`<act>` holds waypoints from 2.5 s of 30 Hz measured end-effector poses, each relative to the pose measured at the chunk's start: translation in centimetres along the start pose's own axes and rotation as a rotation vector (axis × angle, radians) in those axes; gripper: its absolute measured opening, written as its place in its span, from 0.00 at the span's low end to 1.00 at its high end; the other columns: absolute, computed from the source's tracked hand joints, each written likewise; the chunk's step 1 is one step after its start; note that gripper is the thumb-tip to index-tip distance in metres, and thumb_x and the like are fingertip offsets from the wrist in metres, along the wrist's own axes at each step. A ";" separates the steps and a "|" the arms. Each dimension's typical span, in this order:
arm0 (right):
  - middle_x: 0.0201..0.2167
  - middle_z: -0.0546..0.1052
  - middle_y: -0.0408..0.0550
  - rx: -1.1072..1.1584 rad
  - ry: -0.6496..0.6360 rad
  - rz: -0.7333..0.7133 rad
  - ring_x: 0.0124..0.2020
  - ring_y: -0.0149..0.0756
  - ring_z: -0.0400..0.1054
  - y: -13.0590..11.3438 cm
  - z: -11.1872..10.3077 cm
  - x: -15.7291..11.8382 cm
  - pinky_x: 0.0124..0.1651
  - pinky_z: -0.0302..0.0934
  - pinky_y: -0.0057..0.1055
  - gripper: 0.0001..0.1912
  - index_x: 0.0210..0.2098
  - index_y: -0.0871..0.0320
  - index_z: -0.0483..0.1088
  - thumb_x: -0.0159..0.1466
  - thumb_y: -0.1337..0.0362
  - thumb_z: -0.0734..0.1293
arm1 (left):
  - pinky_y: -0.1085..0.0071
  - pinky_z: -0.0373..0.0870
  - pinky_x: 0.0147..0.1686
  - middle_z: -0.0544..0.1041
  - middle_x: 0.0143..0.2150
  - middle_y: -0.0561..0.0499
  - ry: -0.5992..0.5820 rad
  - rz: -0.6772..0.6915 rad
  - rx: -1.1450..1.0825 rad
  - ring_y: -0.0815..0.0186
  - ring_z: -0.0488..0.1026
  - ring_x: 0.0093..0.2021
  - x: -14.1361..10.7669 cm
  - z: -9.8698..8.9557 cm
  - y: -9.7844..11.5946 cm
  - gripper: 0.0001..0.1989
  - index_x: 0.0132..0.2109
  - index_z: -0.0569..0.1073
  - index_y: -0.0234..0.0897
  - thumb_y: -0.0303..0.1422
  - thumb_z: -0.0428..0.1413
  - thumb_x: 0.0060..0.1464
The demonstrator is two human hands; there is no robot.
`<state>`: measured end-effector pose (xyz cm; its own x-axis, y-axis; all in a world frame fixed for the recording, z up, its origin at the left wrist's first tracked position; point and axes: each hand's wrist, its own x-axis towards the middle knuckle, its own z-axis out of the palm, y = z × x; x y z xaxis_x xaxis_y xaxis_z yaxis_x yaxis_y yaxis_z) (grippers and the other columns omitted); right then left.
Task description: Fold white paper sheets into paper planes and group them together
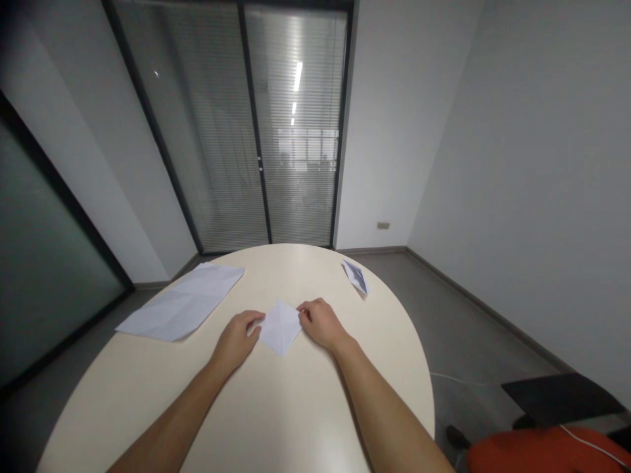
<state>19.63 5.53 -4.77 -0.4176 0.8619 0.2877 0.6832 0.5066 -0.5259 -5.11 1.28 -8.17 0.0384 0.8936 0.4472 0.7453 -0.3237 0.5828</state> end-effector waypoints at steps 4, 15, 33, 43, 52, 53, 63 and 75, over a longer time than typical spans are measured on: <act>0.37 0.81 0.50 -0.004 0.010 -0.031 0.44 0.43 0.70 0.3 0.2 0.1 0.49 0.62 0.35 0.14 0.45 0.57 0.79 0.68 0.65 0.61 | 0.55 0.71 0.56 0.82 0.50 0.49 -0.035 0.104 -0.011 0.60 0.76 0.51 0.0 0.1 0.1 0.21 0.45 0.81 0.43 0.16 0.54 0.52; 0.53 0.78 0.51 0.047 -0.047 -0.321 0.57 0.42 0.67 0.8 1.0 0.0 0.65 0.55 0.45 0.17 0.53 0.54 0.76 0.70 0.69 0.60 | 0.56 0.72 0.56 0.83 0.50 0.52 -0.133 0.176 -0.031 0.60 0.77 0.51 -0.1 0.0 0.3 0.25 0.45 0.83 0.45 0.14 0.51 0.52; 0.59 0.75 0.52 0.027 -0.110 -0.306 0.65 0.42 0.63 1.3 1.4 -0.1 0.71 0.49 0.50 0.19 0.57 0.57 0.73 0.70 0.68 0.59 | 0.52 0.66 0.61 0.77 0.60 0.50 -0.299 0.299 0.048 0.56 0.71 0.61 -1.0 -0.3 2.7 0.17 0.55 0.78 0.45 0.28 0.57 0.60; 0.60 0.75 0.54 0.014 -0.125 -0.338 0.65 0.44 0.63 0.8 1.0 -0.2 0.71 0.49 0.53 0.19 0.58 0.57 0.73 0.71 0.67 0.59 | 0.49 0.58 0.67 0.68 0.69 0.47 -0.439 0.353 0.129 0.50 0.63 0.67 -1.3 -1.5 3.5 0.32 0.63 0.71 0.45 0.46 0.66 0.53; 0.57 0.77 0.56 0.018 -0.120 -0.348 0.61 0.42 0.68 0.6 0.5 -0.1 0.71 0.49 0.50 0.17 0.54 0.58 0.76 0.70 0.67 0.62 | 0.48 0.58 0.67 0.68 0.69 0.47 -0.443 0.343 0.180 0.49 0.63 0.67 -1.3 -1.2 3.8 0.29 0.62 0.73 0.47 0.47 0.63 0.56; 0.56 0.78 0.55 0.015 -0.119 -0.345 0.60 0.42 0.69 0.6 0.5 -0.1 0.71 0.50 0.50 0.16 0.53 0.58 0.76 0.70 0.67 0.62 | 0.48 0.58 0.67 0.67 0.69 0.46 -0.445 0.332 0.189 0.49 0.63 0.67 -1.3 -1.2 3.9 0.28 0.63 0.73 0.47 0.47 0.62 0.57; 0.54 0.79 0.50 0.026 -0.153 -0.303 0.62 0.46 0.66 0.9 -0.7 -0.3 0.69 0.54 0.50 0.16 0.52 0.55 0.77 0.65 0.67 0.67 | 0.47 0.57 0.67 0.64 0.71 0.46 -0.474 0.326 0.211 0.48 0.61 0.69 -1.3 -1.6 3.4 0.34 0.65 0.70 0.46 0.50 0.63 0.54; 0.47 0.81 0.51 0.077 -0.062 -0.246 0.56 0.46 0.68 1.2 -0.2 -0.1 0.61 0.60 0.44 0.12 0.46 0.55 0.80 0.63 0.67 0.69 | 0.47 0.52 0.69 0.66 0.70 0.47 -0.424 0.266 0.283 0.51 0.62 0.69 -1.2 -1.3 3.3 0.24 0.64 0.71 0.46 0.45 0.55 0.64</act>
<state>20.66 6.02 -5.25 -0.6030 0.7086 0.3664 0.5098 0.6956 -0.5061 -3.54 -1.27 -5.93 0.4696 0.8580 0.2083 0.8200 -0.5113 0.2573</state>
